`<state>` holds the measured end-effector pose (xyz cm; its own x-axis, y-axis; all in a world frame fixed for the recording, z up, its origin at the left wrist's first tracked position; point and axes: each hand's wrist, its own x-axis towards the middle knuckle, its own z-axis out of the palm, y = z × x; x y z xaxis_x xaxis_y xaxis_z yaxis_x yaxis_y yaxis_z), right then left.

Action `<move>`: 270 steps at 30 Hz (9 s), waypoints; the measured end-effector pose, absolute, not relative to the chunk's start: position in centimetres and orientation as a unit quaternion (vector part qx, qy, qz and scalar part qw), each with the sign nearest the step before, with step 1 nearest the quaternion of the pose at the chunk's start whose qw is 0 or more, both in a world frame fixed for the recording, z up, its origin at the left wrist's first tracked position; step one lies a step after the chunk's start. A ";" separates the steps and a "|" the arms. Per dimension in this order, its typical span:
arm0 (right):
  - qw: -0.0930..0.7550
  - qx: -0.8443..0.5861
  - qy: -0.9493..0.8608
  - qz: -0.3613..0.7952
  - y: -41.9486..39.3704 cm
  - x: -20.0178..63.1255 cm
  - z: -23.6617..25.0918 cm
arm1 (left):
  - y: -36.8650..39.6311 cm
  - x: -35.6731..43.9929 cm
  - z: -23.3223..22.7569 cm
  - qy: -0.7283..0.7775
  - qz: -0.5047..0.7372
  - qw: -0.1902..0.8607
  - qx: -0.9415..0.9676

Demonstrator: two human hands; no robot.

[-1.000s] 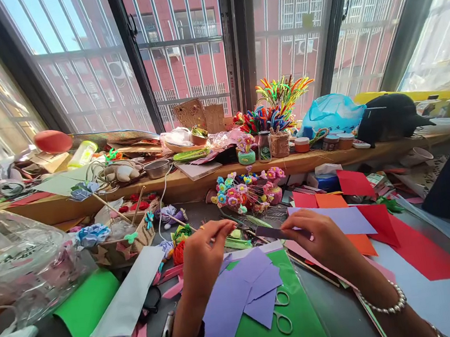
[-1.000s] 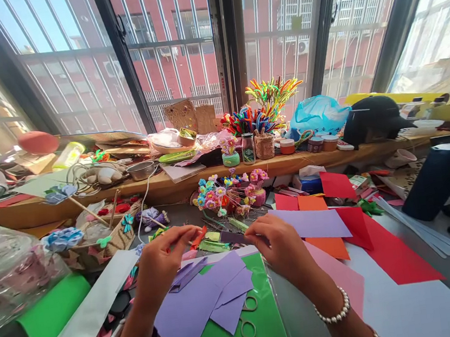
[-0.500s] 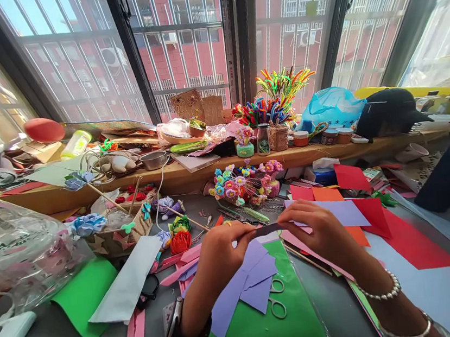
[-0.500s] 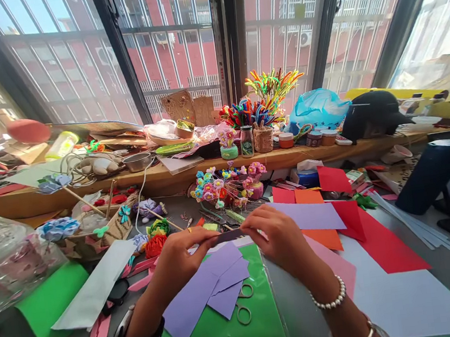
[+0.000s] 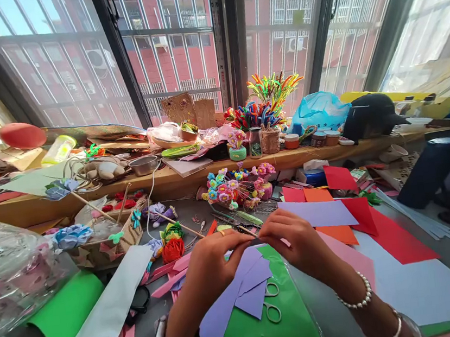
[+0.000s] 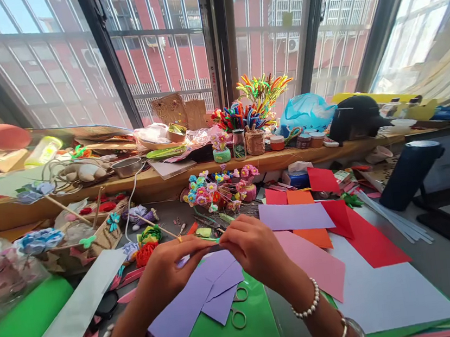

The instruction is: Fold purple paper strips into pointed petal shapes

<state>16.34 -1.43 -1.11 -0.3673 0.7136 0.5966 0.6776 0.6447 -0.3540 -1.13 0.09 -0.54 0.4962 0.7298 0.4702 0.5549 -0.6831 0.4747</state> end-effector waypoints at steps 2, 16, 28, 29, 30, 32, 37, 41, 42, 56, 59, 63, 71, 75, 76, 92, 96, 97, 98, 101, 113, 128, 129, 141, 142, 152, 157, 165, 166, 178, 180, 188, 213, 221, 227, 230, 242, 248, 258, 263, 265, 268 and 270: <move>0.377 -0.420 -0.826 0.020 -1.5 16.3 -1.0 | 0.1 -1.8 -0.1 0.370 0.331 0.134 0.857; 0.326 -0.452 -0.830 0.021 -1.4 17.6 -0.9 | 0.5 -1.8 -0.5 0.395 0.326 0.053 0.857; 0.360 -0.543 -0.757 -0.048 -0.5 22.0 -0.9 | 0.7 -1.0 -1.4 0.420 0.333 0.094 0.839; 0.374 -0.552 -0.744 -0.053 -0.5 22.2 -0.8 | 0.7 -0.9 -1.4 0.420 0.331 0.093 0.840; 0.388 -0.550 -0.738 -0.047 -0.6 22.2 -0.7 | 0.6 -0.9 -1.4 0.420 0.327 0.094 0.841; 0.396 -0.513 -0.762 -0.006 -0.9 21.3 -0.6 | 0.3 -0.6 -1.3 0.414 0.319 0.102 0.847; 0.349 -0.464 -0.813 0.053 -1.5 17.6 -0.6 | 0.0 -0.4 -1.1 0.398 0.308 0.108 0.857; 0.353 -0.464 -0.811 0.041 -1.4 17.9 -0.7 | 0.4 -1.5 -0.8 0.402 0.325 0.106 0.849; 0.356 -0.469 -0.808 0.035 -1.3 18.3 -0.7 | 0.5 -2.0 -0.6 0.410 0.332 0.098 0.844; 0.346 -0.454 -0.820 0.042 -1.6 17.5 -0.8 | -0.2 0.1 -1.3 0.414 0.316 0.089 0.849; 0.353 -0.493 -0.795 0.014 -1.1 19.3 -0.9 | 0.2 -0.4 -1.4 0.436 0.342 0.113 0.825; 0.406 -0.550 -0.730 -0.010 -0.6 21.7 -0.8 | 0.6 -1.0 -1.0 0.460 0.397 0.212 0.766; 0.475 -0.393 -0.684 0.389 -0.7 19.3 -0.7 | 0.3 1.0 -1.1 0.356 0.441 0.642 0.516; 0.496 -0.339 -0.639 0.480 -0.7 17.9 -1.2 | 0.2 1.9 -1.8 0.337 0.411 0.700 0.477; 0.498 -0.338 -0.632 0.488 -0.7 17.8 -1.3 | 0.2 2.0 -1.9 0.335 0.405 0.702 0.480; 0.496 -0.397 -0.688 0.350 -0.6 17.0 -1.7 | -0.3 1.5 -1.4 0.355 0.389 0.543 0.654; 0.486 -0.396 -0.681 0.377 -0.8 16.9 -1.5 | 0.0 1.4 -1.3 0.336 0.370 0.594 0.630; 0.486 -0.398 -0.681 0.376 -0.8 16.9 -1.4 | 0.1 1.4 -1.2 0.338 0.370 0.598 0.625; 0.486 -0.401 -0.683 0.370 -0.9 16.9 -1.3 | 0.1 1.3 -1.2 0.341 0.371 0.601 0.621; 0.502 -0.415 -0.679 0.339 -0.9 16.8 -1.3 | 0.3 1.2 -1.1 0.352 0.375 0.600 0.613; 0.511 -0.485 -0.651 0.283 -1.2 16.6 -1.5 | 0.7 1.3 -2.0 0.366 0.447 0.560 0.594; 0.539 -0.460 -0.704 0.046 -2.1 15.7 -1.4 | 0.2 1.8 -2.0 0.405 0.470 0.550 0.559; 0.538 -0.449 -0.713 0.020 -2.1 15.7 -1.6 | 0.1 1.7 -2.0 0.406 0.473 0.552 0.554; 0.480 -0.339 -0.788 -0.186 -1.9 16.0 -2.9 | 0.2 1.3 -2.2 0.398 0.513 0.531 0.545; 0.480 -0.331 -0.788 -0.199 -1.8 16.0 -3.0 | 0.1 1.2 -2.3 0.402 0.514 0.523 0.548; 0.426 -0.317 -0.796 -0.292 -1.9 16.0 -2.9 | 0.1 1.3 -2.2 0.404 0.516 0.508 0.559; 0.423 -0.318 -0.799 -0.286 -1.8 16.0 -2.9 | 0.2 1.1 -2.3 0.408 0.509 0.507 0.564; 0.531 -0.417 -0.738 -0.011 -1.7 16.0 -1.6 | 0.5 0.9 -1.6 0.427 0.482 0.465 0.607; 0.520 -0.446 -0.727 0.047 -1.6 16.1 -1.5 | 0.5 0.9 -1.5 0.428 0.473 0.457 0.620; 0.439 -0.522 -0.645 0.344 -1.1 16.6 -1.4 | 0.8 0.6 -1.4 0.412 0.398 0.500 0.650; 0.444 -0.524 -0.637 0.350 -1.1 16.6 -1.3 | 0.9 0.6 -1.4 0.406 0.392 0.529 0.634; 0.422 -0.535 -0.646 0.344 -1.2 16.8 -1.3 | 1.3 0.2 -2.1 0.382 0.348 0.564 0.644; 0.334 -0.486 -0.799 -0.118 0.1 15.0 -4.2 | 1.5 -0.4 -1.8 0.416 0.305 0.546 0.660; 0.329 -0.445 -0.818 0.159 -0.4 16.7 -2.9 | 1.3 -0.5 -1.4 0.430 0.310 0.529 0.663; 0.241 -0.469 -0.832 0.172 -1.2 17.3 -1.9 | 1.1 -0.3 -1.5 0.413 0.283 0.499 0.707; 0.196 -0.459 -0.844 0.195 -1.5 18.0 -1.4 | 0.8 -0.1 -1.7 0.397 0.279 0.489 0.725; 0.327 -0.482 -0.775 0.245 -0.6 17.9 -1.8 | 0.9 0.3 -2.0 0.421 0.274 0.453 0.736; 0.524 -0.516 -0.600 0.314 0.0 17.9 -2.1 | 2.0 0.2 -1.7 0.429 0.463 0.609 0.481; 0.620 -0.428 -0.506 0.421 -0.5 14.6 -3.4 | 0.7 3.0 -3.1 0.382 0.525 0.617 0.445; 0.556 -0.452 -0.550 0.429 -0.4 15.5 -2.9 | 1.0 1.5 -2.3 0.393 0.451 0.591 0.541; 0.534 -0.463 -0.573 0.415 -0.4 16.1 -2.6 | 1.1 1.0 -1.9 0.381 0.402 0.595 0.583; 0.515 -0.479 -0.586 0.402 -0.5 16.4 -2.4 | 1.1 0.9 -1.8 0.384 0.431 0.578 0.577; 0.500 -0.481 -0.593 0.408 -0.5 16.3 -2.3 | 1.0 1.1 -2.0 0.393 0.466 0.567 0.554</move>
<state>16.33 -0.50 -2.34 -0.0368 0.9789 0.2012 0.1626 0.2045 -0.9653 1.05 1.05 -1.97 0.2565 0.9639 0.0714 -0.0941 -0.0486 0.9944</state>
